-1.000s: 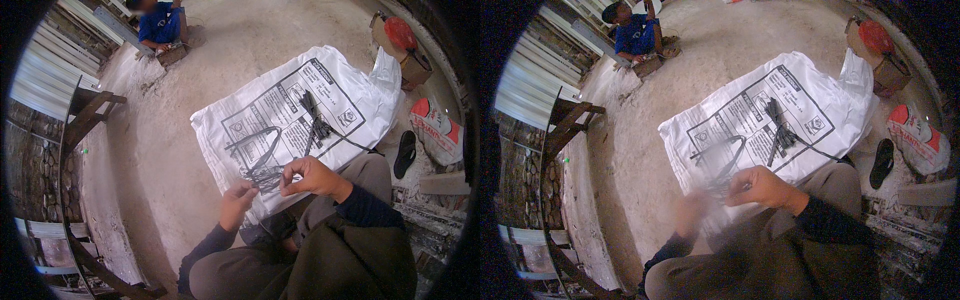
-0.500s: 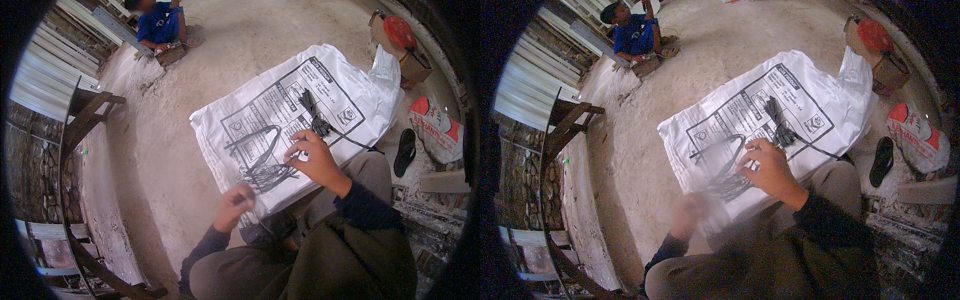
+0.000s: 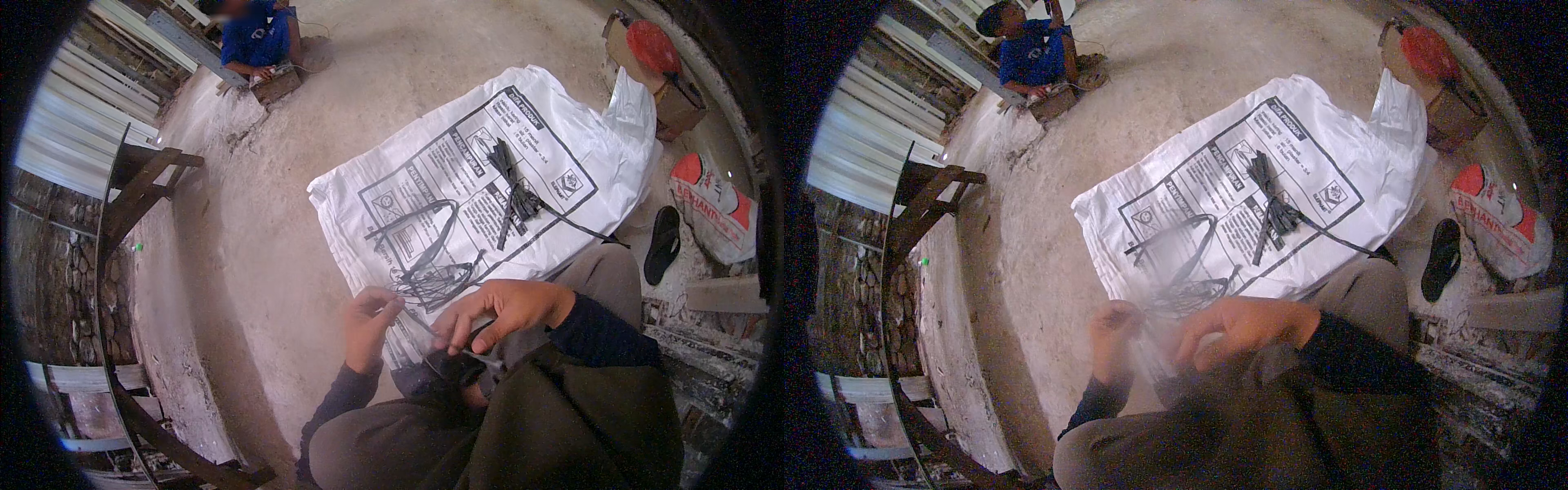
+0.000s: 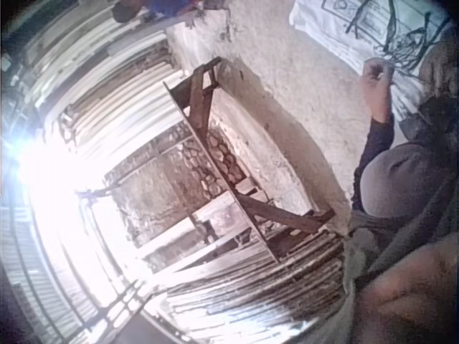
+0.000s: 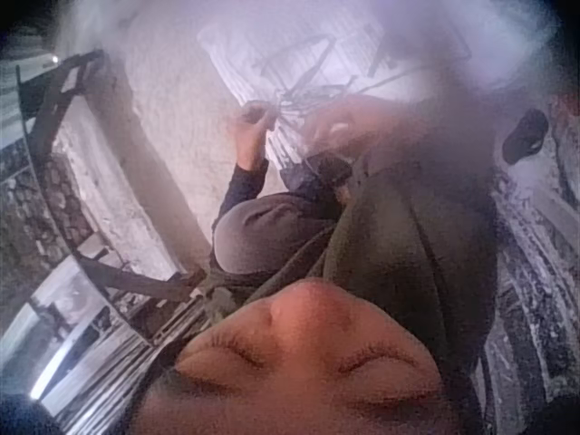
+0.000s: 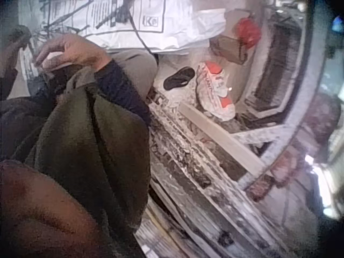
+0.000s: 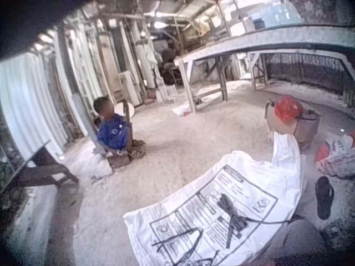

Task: The person sits on the floor and repeatedly ties and unties black cables by hand on a white sack. They handle the cables one at a time, forming knots and then loosening them, without using any tools.

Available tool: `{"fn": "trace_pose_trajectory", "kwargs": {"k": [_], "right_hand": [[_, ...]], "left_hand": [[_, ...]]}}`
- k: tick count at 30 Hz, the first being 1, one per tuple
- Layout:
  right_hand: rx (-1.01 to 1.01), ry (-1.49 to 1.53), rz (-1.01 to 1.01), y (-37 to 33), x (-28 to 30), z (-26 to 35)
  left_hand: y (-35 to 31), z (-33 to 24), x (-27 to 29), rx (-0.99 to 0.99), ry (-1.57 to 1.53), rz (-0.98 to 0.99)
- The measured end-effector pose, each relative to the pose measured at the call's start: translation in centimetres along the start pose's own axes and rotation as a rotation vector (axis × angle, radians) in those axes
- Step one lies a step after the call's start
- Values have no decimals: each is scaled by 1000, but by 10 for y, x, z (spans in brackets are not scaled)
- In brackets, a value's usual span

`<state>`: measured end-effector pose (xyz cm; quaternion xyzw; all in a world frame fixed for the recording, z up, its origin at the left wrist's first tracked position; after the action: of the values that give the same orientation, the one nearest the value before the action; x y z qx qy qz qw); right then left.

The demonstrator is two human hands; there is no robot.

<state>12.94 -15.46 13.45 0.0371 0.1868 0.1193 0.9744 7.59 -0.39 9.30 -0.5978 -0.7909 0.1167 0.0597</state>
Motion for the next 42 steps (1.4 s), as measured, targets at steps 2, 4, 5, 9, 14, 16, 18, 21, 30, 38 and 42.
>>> {"fn": "trace_pose_trajectory", "kwargs": {"k": [2, 4, 5, 9, 14, 16, 18, 21, 30, 38, 42], "right_hand": [[-45, -69, -153, -5, 13, 1], [-100, -139, -309, -11, 24, 4], [-131, -174, -387, -12, 28, 6], [-251, -477, -771, -28, 50, 2], [-313, -1068, -926, -33, 52, 17], [-237, -1076, -971, -35, 52, 18], [-199, -1101, -992, -38, 53, 20], [-211, -766, -855, -38, 61, 10], [5, 92, 43, 5, -10, 14], [-137, -293, -367, -12, 30, 4], [-164, -544, -745, -26, 49, -1]], "left_hand": [[1, 7, -3, 28, 44, 88], [1, 15, -7, 78, 87, 155], [0, 18, -11, 114, 110, 177], [-13, 18, -49, 2, 194, 663], [-28, 2, -72, -144, 137, 995], [-26, 3, -62, -204, 107, 931], [-16, 20, -39, -64, -5, 634], [-7, 24, -11, -40, -167, 265], [0, 14, 4, -8, 9, -5], [-3, 13, -6, 32, 159, 123], [-8, 20, -28, -1, 174, 309]]}}
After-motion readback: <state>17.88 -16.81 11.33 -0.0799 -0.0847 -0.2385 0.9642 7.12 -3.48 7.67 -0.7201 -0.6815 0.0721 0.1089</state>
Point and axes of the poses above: each hand's wrist, its own y-axis towards the middle knuckle, its own x-axis out of the back of the hand, z = x × y, the point moved 8 cm from there along y, towards the middle knuckle, and after that the axes turned 12 degrees about z, right-handed, at the moved point
